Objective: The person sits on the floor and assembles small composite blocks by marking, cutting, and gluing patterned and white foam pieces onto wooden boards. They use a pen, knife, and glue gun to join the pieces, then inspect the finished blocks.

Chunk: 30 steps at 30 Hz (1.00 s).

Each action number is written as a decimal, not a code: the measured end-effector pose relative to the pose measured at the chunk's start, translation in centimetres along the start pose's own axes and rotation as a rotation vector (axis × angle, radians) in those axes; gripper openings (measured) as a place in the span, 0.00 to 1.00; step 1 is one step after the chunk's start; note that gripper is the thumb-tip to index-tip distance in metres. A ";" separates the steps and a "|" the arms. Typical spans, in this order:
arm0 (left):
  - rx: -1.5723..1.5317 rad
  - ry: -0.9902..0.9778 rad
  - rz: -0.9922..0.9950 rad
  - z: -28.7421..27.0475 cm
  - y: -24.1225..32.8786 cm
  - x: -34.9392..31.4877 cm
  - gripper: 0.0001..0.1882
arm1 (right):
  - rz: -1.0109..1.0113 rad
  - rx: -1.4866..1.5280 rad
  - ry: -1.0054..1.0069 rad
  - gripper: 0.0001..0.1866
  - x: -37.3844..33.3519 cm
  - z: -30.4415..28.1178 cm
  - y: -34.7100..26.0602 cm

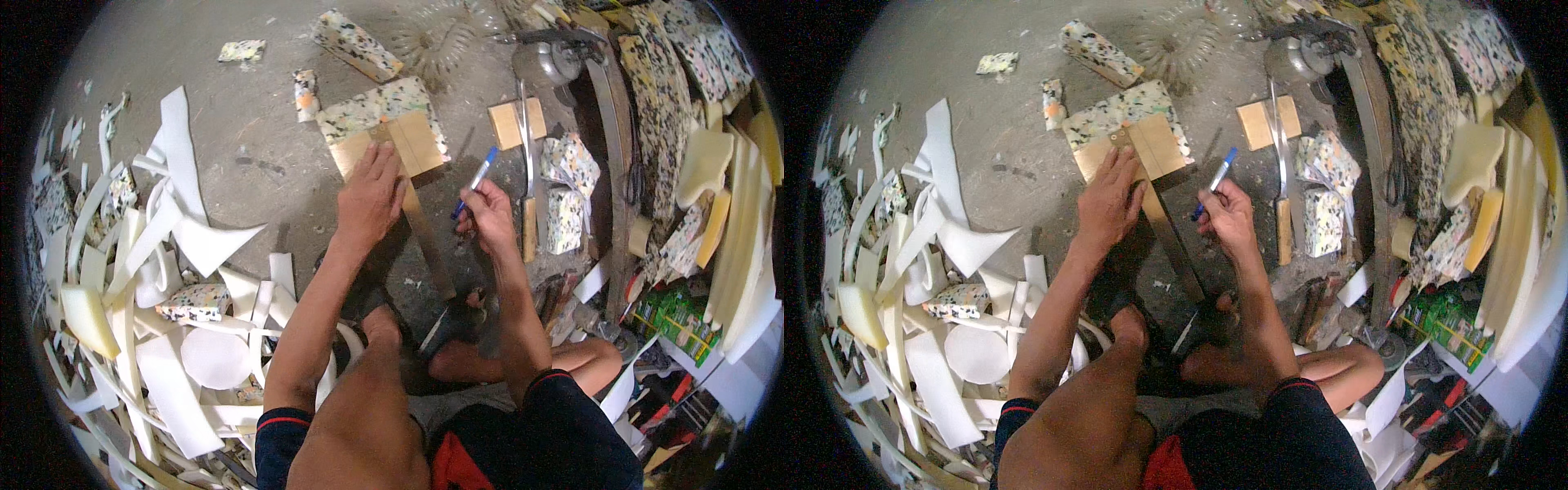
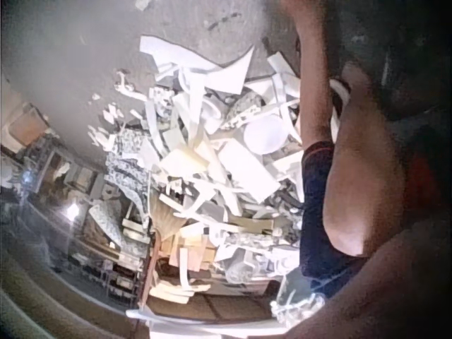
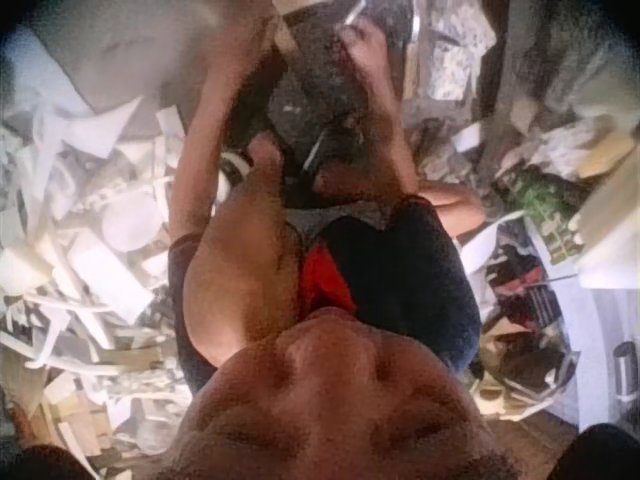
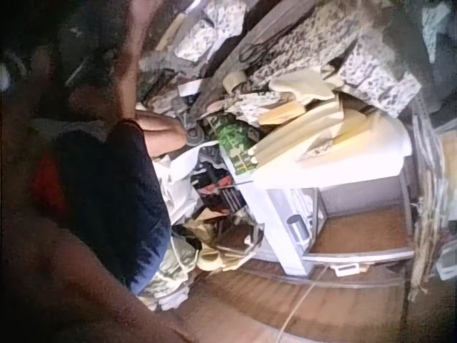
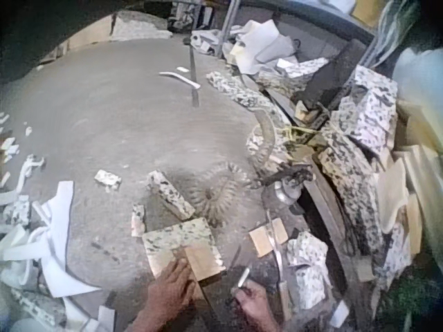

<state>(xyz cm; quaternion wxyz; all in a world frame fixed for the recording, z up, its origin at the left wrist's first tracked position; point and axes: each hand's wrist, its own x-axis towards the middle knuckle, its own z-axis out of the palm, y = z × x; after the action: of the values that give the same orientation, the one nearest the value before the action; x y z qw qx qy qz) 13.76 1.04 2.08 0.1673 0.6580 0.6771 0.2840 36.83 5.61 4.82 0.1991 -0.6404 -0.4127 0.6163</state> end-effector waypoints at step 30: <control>0.023 0.151 -0.016 1.9 0.4 0.2 0.18 | -0.026 0.220 -0.162 0.18 7.6 6.8 -7.3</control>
<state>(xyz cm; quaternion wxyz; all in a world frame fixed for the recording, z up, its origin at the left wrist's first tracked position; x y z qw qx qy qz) 15.23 1.57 0.86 0.1103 0.6312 0.6962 0.3234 27.55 14.03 4.54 0.2421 -0.5575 -0.3653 0.7051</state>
